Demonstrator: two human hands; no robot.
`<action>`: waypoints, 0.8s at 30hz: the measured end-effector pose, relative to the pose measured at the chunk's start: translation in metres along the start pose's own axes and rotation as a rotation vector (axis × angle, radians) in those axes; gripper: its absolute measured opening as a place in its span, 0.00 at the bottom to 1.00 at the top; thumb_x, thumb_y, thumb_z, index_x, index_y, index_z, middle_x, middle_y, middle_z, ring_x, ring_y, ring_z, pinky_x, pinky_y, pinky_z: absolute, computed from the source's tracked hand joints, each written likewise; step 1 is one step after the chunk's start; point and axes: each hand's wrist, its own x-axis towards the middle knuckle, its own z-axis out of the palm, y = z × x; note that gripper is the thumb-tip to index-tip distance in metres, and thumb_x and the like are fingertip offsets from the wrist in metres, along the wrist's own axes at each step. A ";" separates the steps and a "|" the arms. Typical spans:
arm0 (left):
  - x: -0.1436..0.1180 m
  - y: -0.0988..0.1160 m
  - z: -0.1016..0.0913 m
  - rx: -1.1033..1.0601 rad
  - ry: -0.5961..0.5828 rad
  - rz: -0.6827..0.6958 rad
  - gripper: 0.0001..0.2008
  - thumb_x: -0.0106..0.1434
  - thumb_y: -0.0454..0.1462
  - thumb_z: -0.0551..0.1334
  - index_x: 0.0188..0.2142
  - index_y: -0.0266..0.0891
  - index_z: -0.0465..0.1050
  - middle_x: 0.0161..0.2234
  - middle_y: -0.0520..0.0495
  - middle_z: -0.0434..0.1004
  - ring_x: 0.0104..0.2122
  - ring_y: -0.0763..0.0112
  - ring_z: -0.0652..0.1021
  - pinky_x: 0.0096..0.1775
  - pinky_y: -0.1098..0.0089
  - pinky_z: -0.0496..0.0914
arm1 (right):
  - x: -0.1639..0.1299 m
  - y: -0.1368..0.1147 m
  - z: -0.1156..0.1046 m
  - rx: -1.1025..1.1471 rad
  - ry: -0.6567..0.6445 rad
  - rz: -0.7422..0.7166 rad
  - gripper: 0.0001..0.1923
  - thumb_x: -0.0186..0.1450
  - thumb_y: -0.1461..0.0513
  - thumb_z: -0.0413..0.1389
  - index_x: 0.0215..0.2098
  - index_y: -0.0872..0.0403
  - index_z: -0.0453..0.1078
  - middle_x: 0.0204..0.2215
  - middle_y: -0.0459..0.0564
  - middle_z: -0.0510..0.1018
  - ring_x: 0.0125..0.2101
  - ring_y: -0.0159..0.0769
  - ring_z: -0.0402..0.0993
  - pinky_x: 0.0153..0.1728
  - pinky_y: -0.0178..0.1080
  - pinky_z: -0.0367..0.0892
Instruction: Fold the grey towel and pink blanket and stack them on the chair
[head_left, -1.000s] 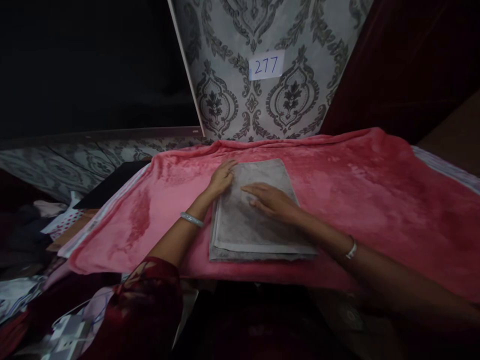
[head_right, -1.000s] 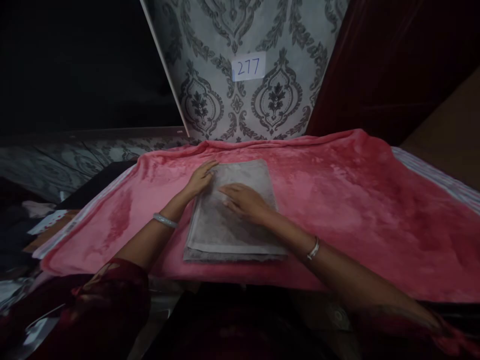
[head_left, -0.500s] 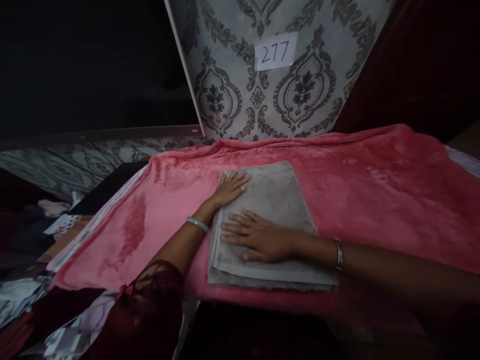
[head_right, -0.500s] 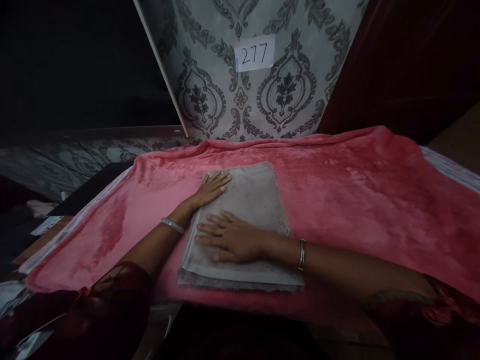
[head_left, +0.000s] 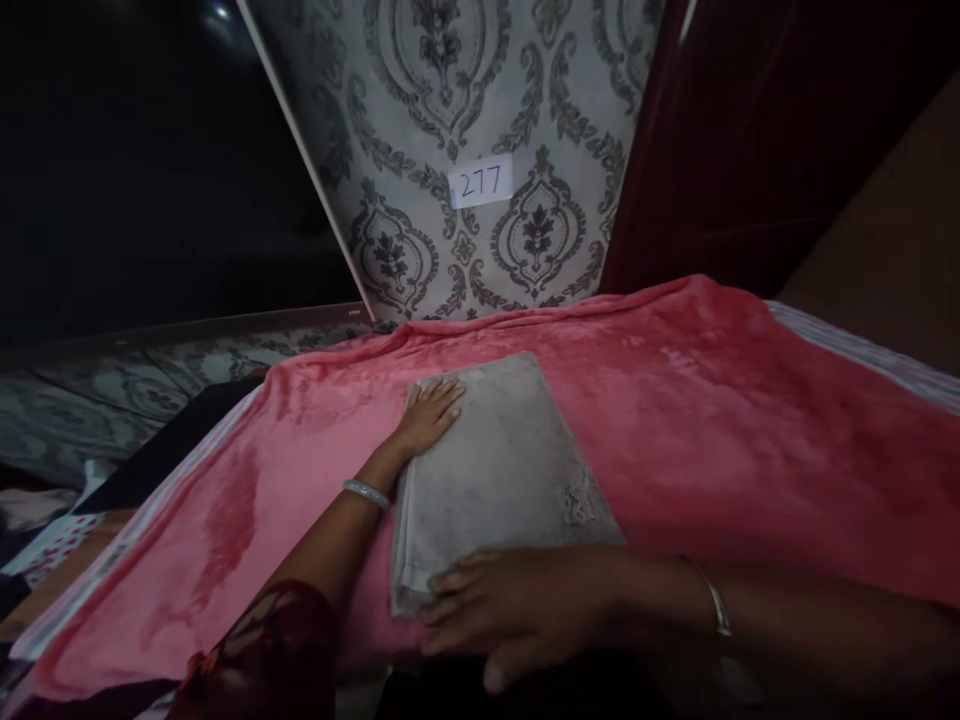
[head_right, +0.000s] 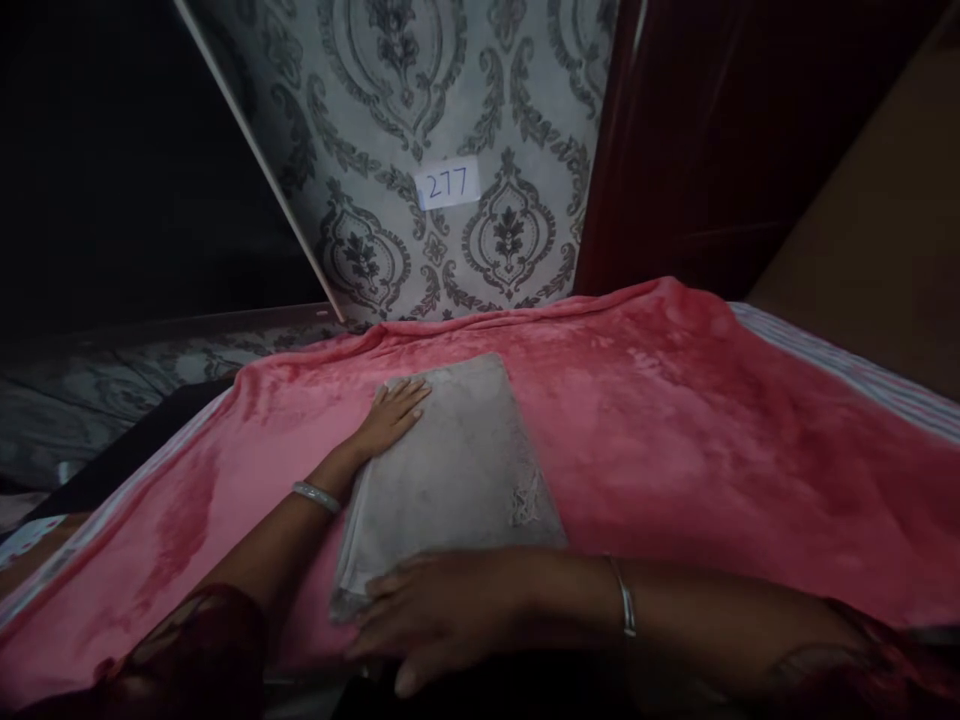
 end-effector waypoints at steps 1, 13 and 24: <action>-0.001 0.003 -0.002 0.017 0.004 0.001 0.27 0.74 0.46 0.48 0.69 0.47 0.58 0.72 0.44 0.53 0.72 0.53 0.51 0.67 0.37 0.42 | -0.006 0.001 -0.011 0.027 0.054 -0.010 0.28 0.75 0.48 0.49 0.68 0.52 0.63 0.65 0.54 0.68 0.67 0.41 0.57 0.67 0.45 0.53; 0.089 0.085 -0.023 -0.332 -0.098 0.347 0.27 0.75 0.49 0.43 0.66 0.46 0.65 0.71 0.48 0.55 0.71 0.63 0.55 0.70 0.52 0.48 | -0.062 0.097 -0.098 -0.587 0.331 0.324 0.28 0.75 0.49 0.45 0.65 0.56 0.66 0.64 0.58 0.68 0.68 0.48 0.55 0.68 0.56 0.50; 0.103 0.079 0.013 -0.176 -0.206 0.329 0.26 0.74 0.50 0.44 0.67 0.55 0.63 0.73 0.54 0.48 0.73 0.60 0.47 0.69 0.45 0.37 | -0.076 0.043 -0.037 -0.322 0.155 0.290 0.33 0.75 0.48 0.50 0.74 0.45 0.48 0.72 0.47 0.51 0.73 0.43 0.30 0.71 0.58 0.30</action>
